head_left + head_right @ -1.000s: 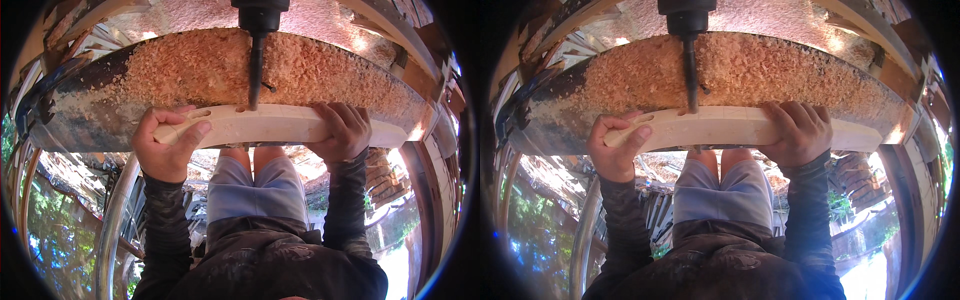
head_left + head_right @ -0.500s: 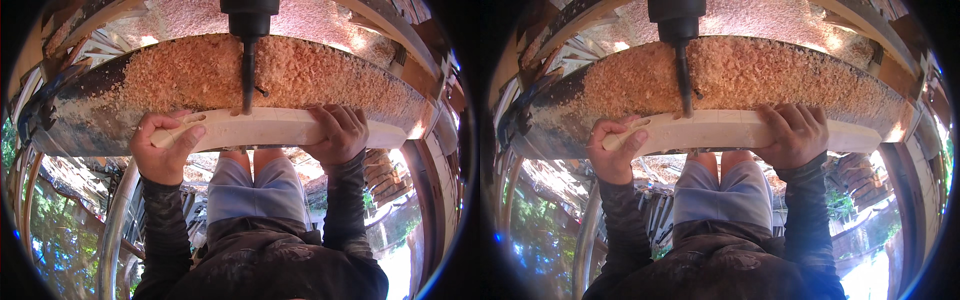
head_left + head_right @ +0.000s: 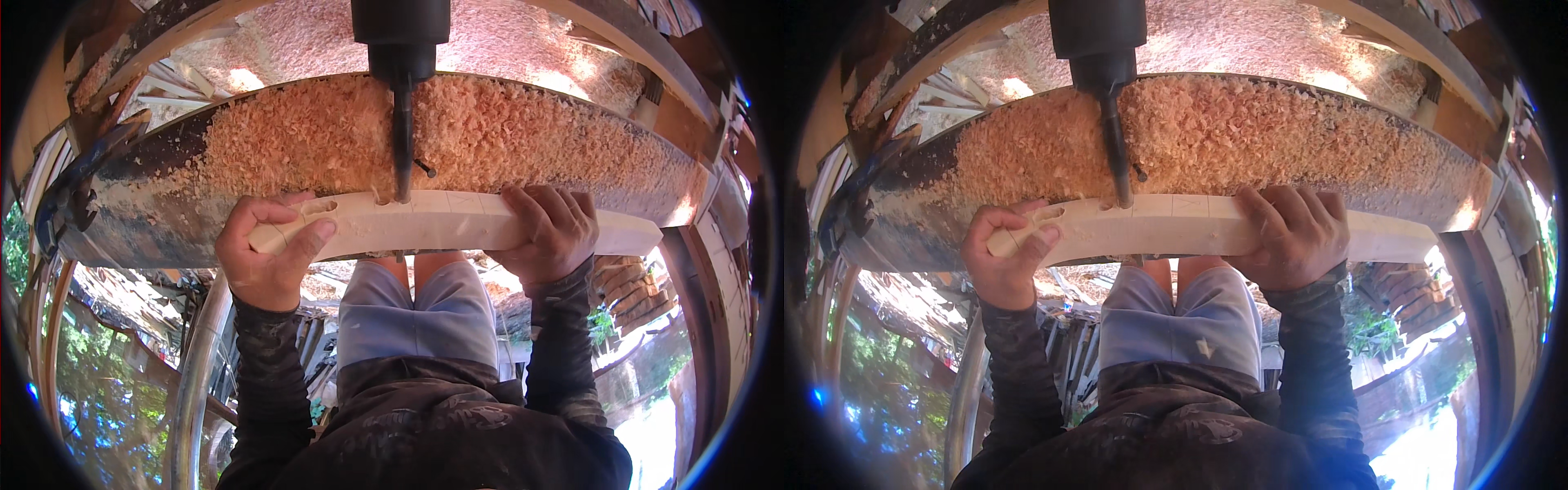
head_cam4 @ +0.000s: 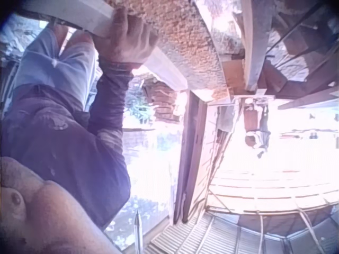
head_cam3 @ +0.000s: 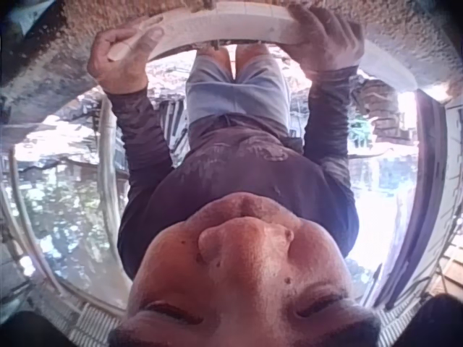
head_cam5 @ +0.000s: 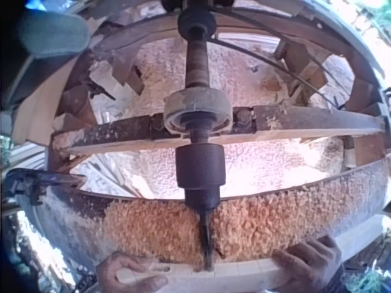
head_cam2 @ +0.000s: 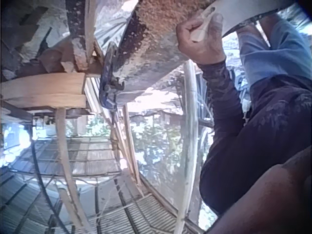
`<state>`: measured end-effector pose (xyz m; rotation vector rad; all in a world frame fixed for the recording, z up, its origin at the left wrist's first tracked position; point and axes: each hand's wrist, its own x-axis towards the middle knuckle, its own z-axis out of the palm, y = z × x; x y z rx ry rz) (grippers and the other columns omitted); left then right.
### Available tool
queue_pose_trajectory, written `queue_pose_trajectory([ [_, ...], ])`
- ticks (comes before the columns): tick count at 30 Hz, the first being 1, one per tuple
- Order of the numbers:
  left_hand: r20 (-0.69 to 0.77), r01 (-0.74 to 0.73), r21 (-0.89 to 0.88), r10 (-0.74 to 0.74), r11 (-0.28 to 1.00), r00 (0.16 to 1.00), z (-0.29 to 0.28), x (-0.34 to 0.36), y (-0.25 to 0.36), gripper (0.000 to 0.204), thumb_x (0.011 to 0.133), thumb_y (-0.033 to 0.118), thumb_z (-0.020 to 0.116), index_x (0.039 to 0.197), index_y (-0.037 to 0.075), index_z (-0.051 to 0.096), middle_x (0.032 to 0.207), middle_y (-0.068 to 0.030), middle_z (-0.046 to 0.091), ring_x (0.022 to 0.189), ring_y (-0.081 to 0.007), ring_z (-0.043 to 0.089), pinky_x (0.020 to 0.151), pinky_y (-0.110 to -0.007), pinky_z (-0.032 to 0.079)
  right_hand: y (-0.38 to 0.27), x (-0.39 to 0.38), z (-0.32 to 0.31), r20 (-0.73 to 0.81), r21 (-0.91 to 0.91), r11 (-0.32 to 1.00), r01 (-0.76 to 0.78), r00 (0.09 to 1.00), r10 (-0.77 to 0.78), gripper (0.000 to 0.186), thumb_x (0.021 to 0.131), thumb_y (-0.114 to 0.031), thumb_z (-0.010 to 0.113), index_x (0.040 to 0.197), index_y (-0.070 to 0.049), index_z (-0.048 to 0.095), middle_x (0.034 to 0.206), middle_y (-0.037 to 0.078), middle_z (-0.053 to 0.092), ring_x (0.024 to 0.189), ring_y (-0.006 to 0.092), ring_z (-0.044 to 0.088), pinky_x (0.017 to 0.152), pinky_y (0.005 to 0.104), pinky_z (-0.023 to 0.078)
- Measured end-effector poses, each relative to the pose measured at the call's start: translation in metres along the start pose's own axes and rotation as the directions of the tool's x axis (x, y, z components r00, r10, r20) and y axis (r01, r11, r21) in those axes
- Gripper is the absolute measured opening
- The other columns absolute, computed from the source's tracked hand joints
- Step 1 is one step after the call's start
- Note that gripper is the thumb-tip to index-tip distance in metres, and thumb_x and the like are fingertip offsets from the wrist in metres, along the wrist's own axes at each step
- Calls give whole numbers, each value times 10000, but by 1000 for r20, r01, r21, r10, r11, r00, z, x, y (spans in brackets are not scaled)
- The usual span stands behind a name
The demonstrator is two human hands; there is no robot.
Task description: The person positions a curved piece of wood beneath a drill machine and drills holes into it.
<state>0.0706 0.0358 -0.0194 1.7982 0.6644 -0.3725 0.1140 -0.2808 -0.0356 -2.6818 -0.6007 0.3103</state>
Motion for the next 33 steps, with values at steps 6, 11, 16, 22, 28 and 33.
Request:
queue_pose_trajectory([
  [6, -21, -16, -14, 16, 1000, 1000, 5, 3, 4, 354, 737, 49, 891, 890, 13, 573, 1021, -227, 708, 1007, -285, 712, 900, -402, 562, 1, 0, -1, -3, 3, 1000, -14, 1000, 14, 544, 575, -393, 865, 1048, -177, 708, 839, -2, 672, 722, 208, 668, 701, 395, 459],
  [11, -19, -22, -13, 22, 1000, 1000, 3, 4, 3, 350, 744, 55, 889, 889, 9, 574, 1005, -220, 716, 1005, -280, 714, 893, -398, 562, 4, 5, -2, -32, 10, 1000, 12, 999, -11, 509, 595, -393, 869, 1026, -177, 707, 842, -4, 675, 717, 204, 670, 694, 394, 459],
  [16, -3, -43, 0, 43, 999, 999, 2, 7, 3, 341, 752, 54, 884, 900, 4, 581, 1004, -230, 719, 995, -279, 716, 889, -399, 564, 6, 7, -3, -10, -10, 1000, 25, 1000, -25, 478, 617, -377, 877, 1020, -186, 705, 816, -12, 664, 710, 192, 669, 696, 382, 461],
  [22, 2, -51, -31, 51, 998, 999, 3, 13, 7, 322, 752, 41, 879, 896, 0, 594, 1000, -231, 721, 990, -275, 719, 890, -395, 565, 4, 14, -6, -6, 14, 1000, 15, 1000, -15, 571, 538, -232, 883, 1069, -174, 681, 823, 18, 687, 711, 229, 668, 693, 390, 475],
  [28, -2, -34, -22, 34, 999, 999, 3, 17, 10, 315, 748, 33, 880, 888, 0, 599, 1004, -231, 722, 990, -274, 719, 892, -393, 569, 11, 13, -2, -40, -20, 999, 46, 998, -47, 524, 600, -422, 870, 1034, -179, 705, 863, -8, 651, 753, 206, 652, 695, 397, 455],
  [33, -15, -19, -73, 18, 997, 1000, 4, 22, 14, 326, 735, 42, 891, 890, 1, 607, 997, -222, 720, 991, -269, 718, 880, -396, 572, 9, 21, -9, 50, -27, 1000, 1, 999, 0, 545, 578, -407, 860, 1044, -168, 711, 879, -6, 648, 800, 210, 651, 692, 395, 463],
])
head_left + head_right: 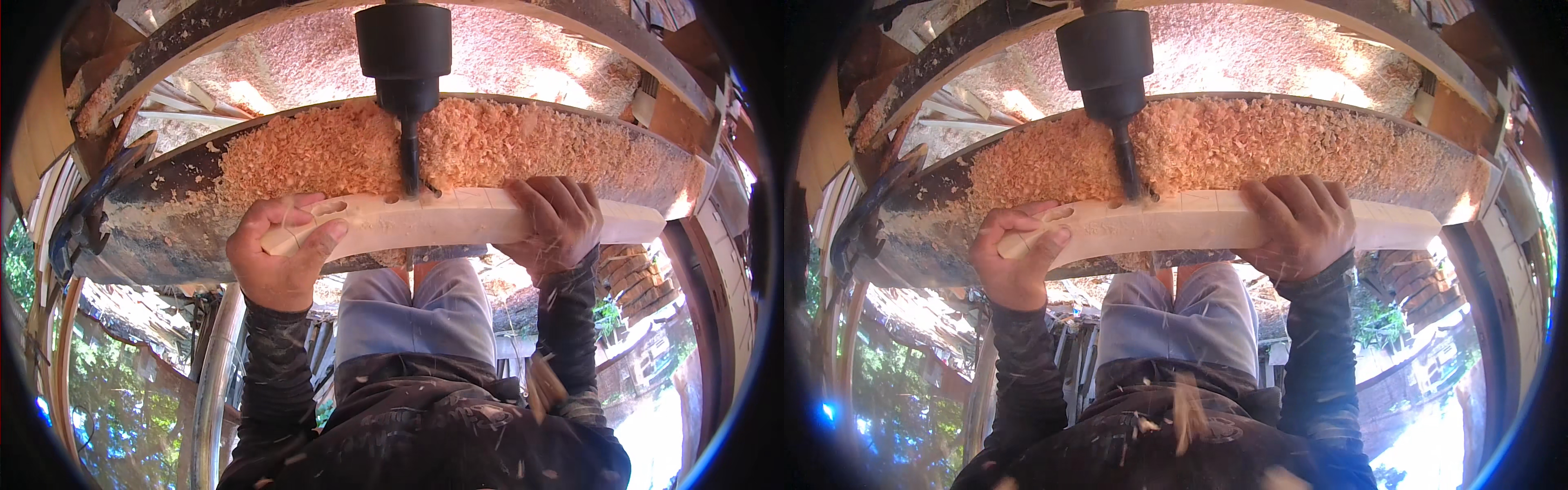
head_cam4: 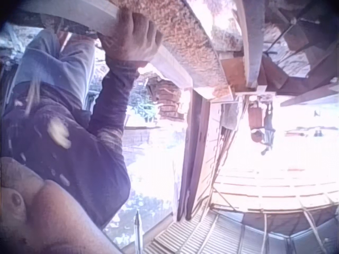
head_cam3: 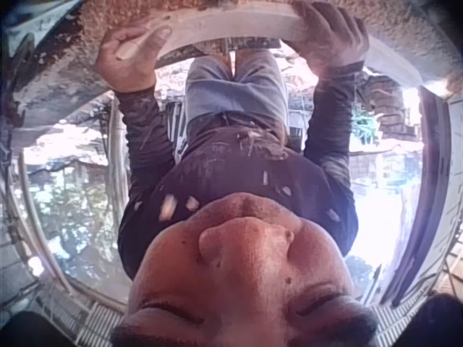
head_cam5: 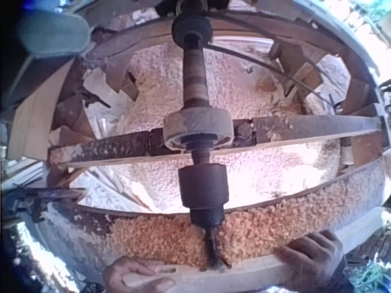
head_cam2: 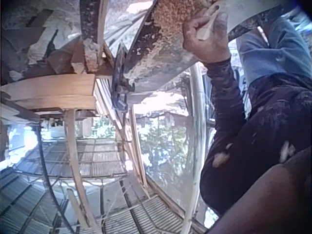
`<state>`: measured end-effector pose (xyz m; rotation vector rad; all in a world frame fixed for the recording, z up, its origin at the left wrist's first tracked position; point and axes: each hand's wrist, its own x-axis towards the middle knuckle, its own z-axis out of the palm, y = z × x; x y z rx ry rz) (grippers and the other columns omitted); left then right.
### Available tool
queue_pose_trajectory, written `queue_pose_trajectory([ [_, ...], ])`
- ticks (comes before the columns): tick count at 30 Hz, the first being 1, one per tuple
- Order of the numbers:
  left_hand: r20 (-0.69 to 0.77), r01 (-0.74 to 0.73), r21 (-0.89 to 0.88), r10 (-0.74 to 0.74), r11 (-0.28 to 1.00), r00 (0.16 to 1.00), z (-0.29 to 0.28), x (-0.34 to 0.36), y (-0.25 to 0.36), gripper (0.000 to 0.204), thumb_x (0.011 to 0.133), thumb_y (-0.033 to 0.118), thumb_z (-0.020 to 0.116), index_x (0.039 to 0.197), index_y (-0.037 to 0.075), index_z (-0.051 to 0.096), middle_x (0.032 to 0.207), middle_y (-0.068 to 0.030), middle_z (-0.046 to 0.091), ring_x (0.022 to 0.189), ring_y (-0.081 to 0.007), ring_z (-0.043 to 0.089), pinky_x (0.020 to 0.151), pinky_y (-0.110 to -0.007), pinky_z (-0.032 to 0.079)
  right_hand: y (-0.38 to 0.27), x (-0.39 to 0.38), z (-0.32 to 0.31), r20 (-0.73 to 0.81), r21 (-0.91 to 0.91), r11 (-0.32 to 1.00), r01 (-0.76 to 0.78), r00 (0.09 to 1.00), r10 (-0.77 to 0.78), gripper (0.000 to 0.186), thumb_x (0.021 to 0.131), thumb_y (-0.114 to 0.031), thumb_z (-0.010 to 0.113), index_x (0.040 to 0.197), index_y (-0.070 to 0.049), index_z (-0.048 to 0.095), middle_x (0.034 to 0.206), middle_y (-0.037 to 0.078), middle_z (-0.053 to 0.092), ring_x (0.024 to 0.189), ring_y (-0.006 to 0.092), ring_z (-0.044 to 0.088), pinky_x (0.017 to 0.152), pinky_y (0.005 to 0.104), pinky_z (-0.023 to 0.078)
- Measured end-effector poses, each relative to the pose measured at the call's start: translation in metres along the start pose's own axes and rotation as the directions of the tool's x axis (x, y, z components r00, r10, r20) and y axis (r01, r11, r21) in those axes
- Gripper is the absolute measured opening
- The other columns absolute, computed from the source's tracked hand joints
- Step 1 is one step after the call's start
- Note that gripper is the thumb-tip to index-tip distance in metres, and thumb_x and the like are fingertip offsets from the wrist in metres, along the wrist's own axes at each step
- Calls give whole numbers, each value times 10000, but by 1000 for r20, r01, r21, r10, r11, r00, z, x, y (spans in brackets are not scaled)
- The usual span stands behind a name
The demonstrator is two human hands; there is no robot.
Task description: The person positions a curved piece of wood beneath a drill machine and drills holes into it.
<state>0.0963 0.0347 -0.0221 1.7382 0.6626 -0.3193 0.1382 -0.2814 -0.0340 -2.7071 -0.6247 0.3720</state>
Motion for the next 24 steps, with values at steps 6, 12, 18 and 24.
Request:
queue_pose_trajectory([
  [6, 41, -101, 142, 96, 985, 995, -4, 5, -4, 315, 747, 49, 885, 897, 6, 612, 996, -210, 715, 998, -268, 714, 886, -396, 569, -2, 6, -1, -45, 12, 1000, 4, 999, -3, 511, 570, -332, 870, 1028, -165, 715, 875, -14, 647, 804, 206, 652, 692, 387, 480],
  [12, -2, -11, -83, 10, 996, 1000, -2, 6, 1, 274, 769, 53, 866, 875, 4, 618, 987, -209, 715, 1005, -272, 714, 896, -388, 565, -6, 12, -4, -55, -1, 1000, 0, 998, 0, 452, 586, -315, 880, 991, -177, 733, 887, -16, 658, 819, 219, 665, 711, 408, 500],
  [18, 24, -118, 80, 116, 990, 993, -6, 9, -2, 247, 787, 83, 842, 888, 4, 631, 1053, -234, 723, 974, -247, 705, 892, -358, 561, -10, 3, -3, -34, 33, 999, -27, 999, 28, 441, 627, -347, 879, 1016, -191, 740, 905, -4, 668, 888, 241, 685, 793, 417, 509],
  [24, -21, -213, 103, 216, 972, 976, -7, -1, -15, 243, 797, 104, 860, 913, -14, 682, 1043, -171, 748, 949, -177, 706, 877, -311, 565, -11, -11, 0, -15, -3, 998, -69, 998, 69, 469, 646, -363, 868, 1072, -215, 739, 918, 10, 677, 917, 255, 687, 849, 430, 509],
])
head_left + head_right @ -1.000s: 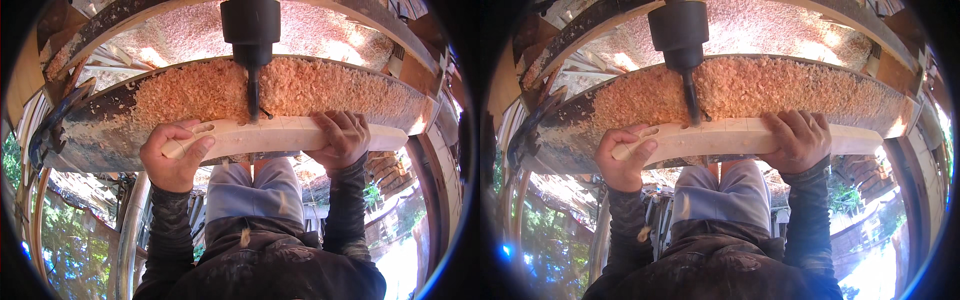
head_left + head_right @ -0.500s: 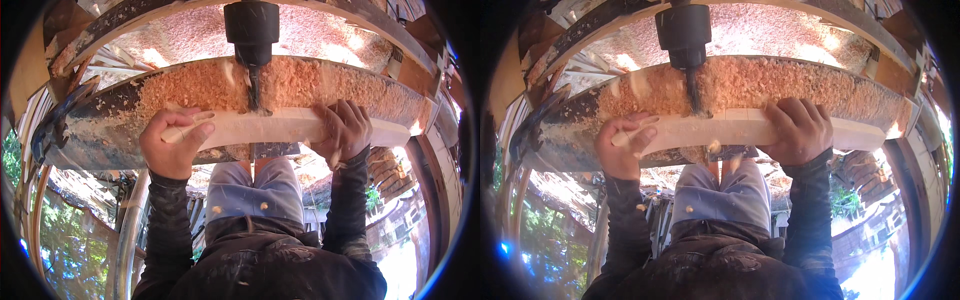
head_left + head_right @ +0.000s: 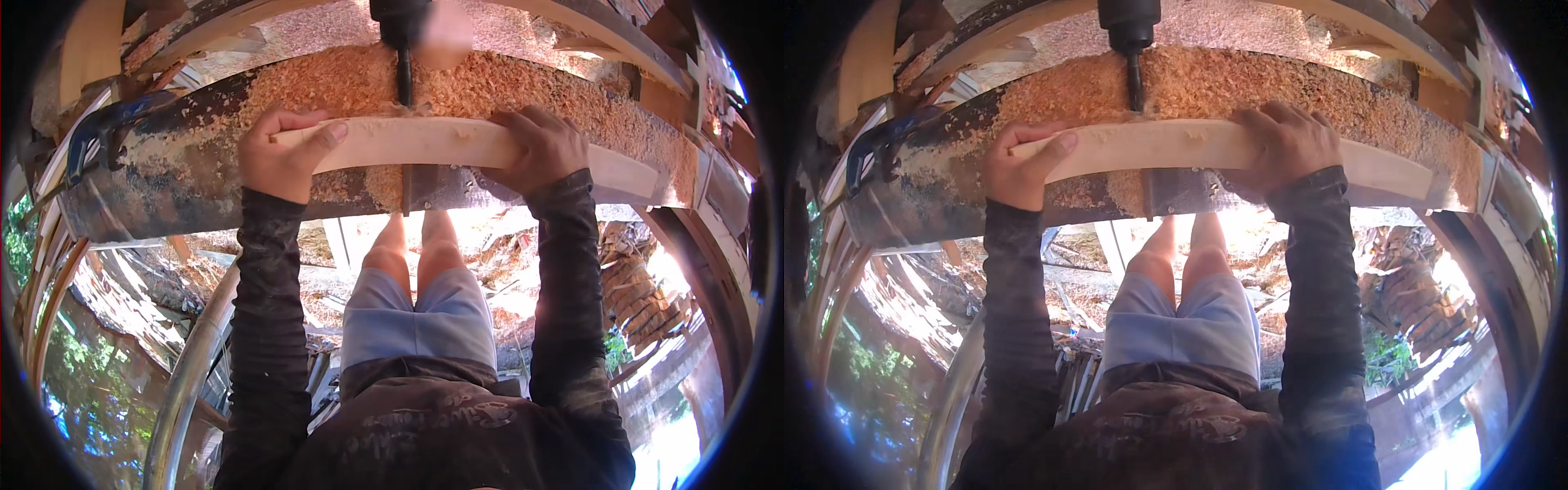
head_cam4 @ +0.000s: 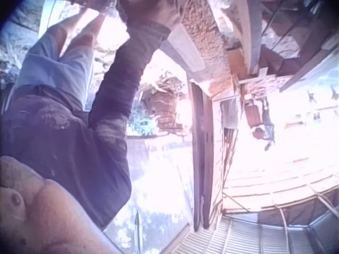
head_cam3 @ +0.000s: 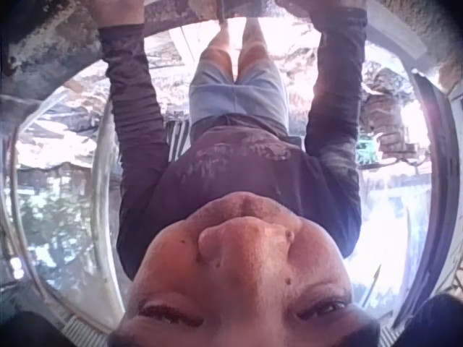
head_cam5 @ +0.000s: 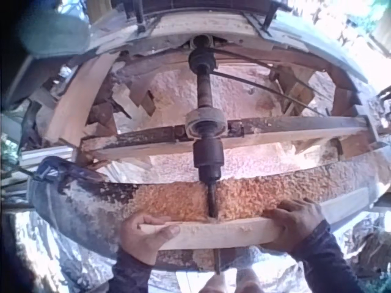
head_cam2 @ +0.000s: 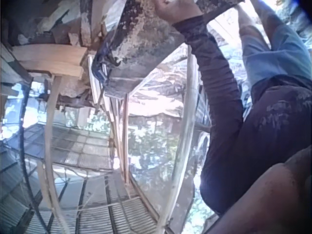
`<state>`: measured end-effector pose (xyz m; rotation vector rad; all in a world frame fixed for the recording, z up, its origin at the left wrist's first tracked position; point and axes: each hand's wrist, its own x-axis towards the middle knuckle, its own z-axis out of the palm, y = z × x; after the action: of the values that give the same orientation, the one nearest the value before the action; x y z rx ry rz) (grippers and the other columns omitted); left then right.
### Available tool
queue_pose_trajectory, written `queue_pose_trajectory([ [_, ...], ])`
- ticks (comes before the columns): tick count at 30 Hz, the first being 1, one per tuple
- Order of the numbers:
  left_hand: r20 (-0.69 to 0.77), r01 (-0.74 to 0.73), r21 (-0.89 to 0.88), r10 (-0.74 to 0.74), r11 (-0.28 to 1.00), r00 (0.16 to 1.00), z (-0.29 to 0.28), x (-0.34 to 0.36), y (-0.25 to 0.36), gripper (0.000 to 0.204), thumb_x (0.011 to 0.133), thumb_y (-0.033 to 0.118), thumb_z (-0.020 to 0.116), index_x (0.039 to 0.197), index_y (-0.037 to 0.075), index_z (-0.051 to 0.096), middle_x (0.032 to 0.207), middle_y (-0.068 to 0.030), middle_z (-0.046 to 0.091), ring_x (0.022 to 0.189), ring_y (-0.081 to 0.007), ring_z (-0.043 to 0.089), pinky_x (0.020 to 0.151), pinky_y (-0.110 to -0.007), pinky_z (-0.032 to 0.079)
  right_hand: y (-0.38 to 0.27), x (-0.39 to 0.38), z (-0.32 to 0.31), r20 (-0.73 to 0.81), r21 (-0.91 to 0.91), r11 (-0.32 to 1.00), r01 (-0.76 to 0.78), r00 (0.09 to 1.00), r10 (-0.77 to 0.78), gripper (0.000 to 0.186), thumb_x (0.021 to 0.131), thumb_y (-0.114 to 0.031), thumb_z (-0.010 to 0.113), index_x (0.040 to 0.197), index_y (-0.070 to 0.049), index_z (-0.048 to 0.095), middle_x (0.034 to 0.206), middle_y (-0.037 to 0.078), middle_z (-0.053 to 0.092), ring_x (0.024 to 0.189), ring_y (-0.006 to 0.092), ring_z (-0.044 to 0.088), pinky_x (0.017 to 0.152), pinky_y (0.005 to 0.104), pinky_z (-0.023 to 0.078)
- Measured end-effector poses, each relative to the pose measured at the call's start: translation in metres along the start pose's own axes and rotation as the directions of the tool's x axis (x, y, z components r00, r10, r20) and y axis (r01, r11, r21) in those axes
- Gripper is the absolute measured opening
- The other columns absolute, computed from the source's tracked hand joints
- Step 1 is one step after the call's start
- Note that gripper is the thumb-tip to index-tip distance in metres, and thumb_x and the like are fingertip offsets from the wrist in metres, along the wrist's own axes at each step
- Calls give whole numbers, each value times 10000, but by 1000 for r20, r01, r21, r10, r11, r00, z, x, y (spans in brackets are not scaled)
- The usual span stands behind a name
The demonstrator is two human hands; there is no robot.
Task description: The person positions a curved piece of wood beneath a drill machine and drills holes into it.
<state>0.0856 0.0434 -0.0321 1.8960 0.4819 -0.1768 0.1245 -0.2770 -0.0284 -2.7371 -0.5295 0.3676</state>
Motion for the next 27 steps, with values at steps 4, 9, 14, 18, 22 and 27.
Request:
queue_pose_trajectory([
  [4, -12, 88, 39, -88, 995, 996, 1, -25, -15, 223, 801, 85, 852, 895, -18, 679, 1065, -184, 750, 958, -181, 711, 864, -309, 574, -7, -22, 2, 24, -6, 1000, -1, 1000, 1, 490, 640, -360, 869, 1094, -226, 742, 916, 19, 677, 893, 257, 690, 858, 433, 507],
  [9, -3, 125, -91, -126, 988, 992, 6, -47, -22, 228, 794, 66, 849, 884, -18, 657, 1083, -228, 734, 1011, -233, 709, 878, -345, 583, -7, -36, 6, -44, 13, 996, 93, 995, -92, 447, 643, -339, 865, 1051, -205, 738, 889, 11, 664, 818, 251, 686, 809, 412, 496],
  [14, 3, 199, -110, -200, 974, 980, 7, -50, -10, 241, 790, 54, 847, 879, -7, 631, 1110, -241, 722, 1036, -243, 702, 896, -352, 579, -3, -29, 3, -31, 9, 993, 120, 992, -120, 450, 598, -315, 881, 998, -173, 731, 857, 18, 657, 799, 250, 681, 768, 395, 502],
  [18, -24, 174, -94, -177, 980, 984, 8, -54, -10, 275, 780, 85, 866, 884, -8, 629, 1080, -237, 724, 1020, -249, 704, 897, -362, 576, -1, -24, 9, -34, 81, 992, 98, 995, -96, 364, 654, -292, 845, 964, -162, 707, 824, 23, 636, 776, 277, 673, 727, 414, 514],
  [22, -23, 205, -137, -210, 969, 977, 9, -46, 0, 310, 765, 123, 891, 891, -14, 643, 1052, -237, 725, 996, -251, 711, 887, -374, 574, -2, -18, 9, 3, 118, 991, 55, 998, -56, 349, 662, -291, 833, 942, -138, 690, 834, 35, 657, 773, 298, 680, 716, 435, 526],
  [27, -3, 227, -101, -228, 969, 974, 9, -39, 2, 268, 769, 59, 857, 870, -3, 617, 1096, -243, 715, 1007, -235, 699, 858, -343, 580, -3, -9, 2, 84, 102, 995, -10, 996, 1, 346, 677, -311, 826, 916, -119, 666, 822, 73, 696, 755, 320, 695, 729, 445, 535],
])
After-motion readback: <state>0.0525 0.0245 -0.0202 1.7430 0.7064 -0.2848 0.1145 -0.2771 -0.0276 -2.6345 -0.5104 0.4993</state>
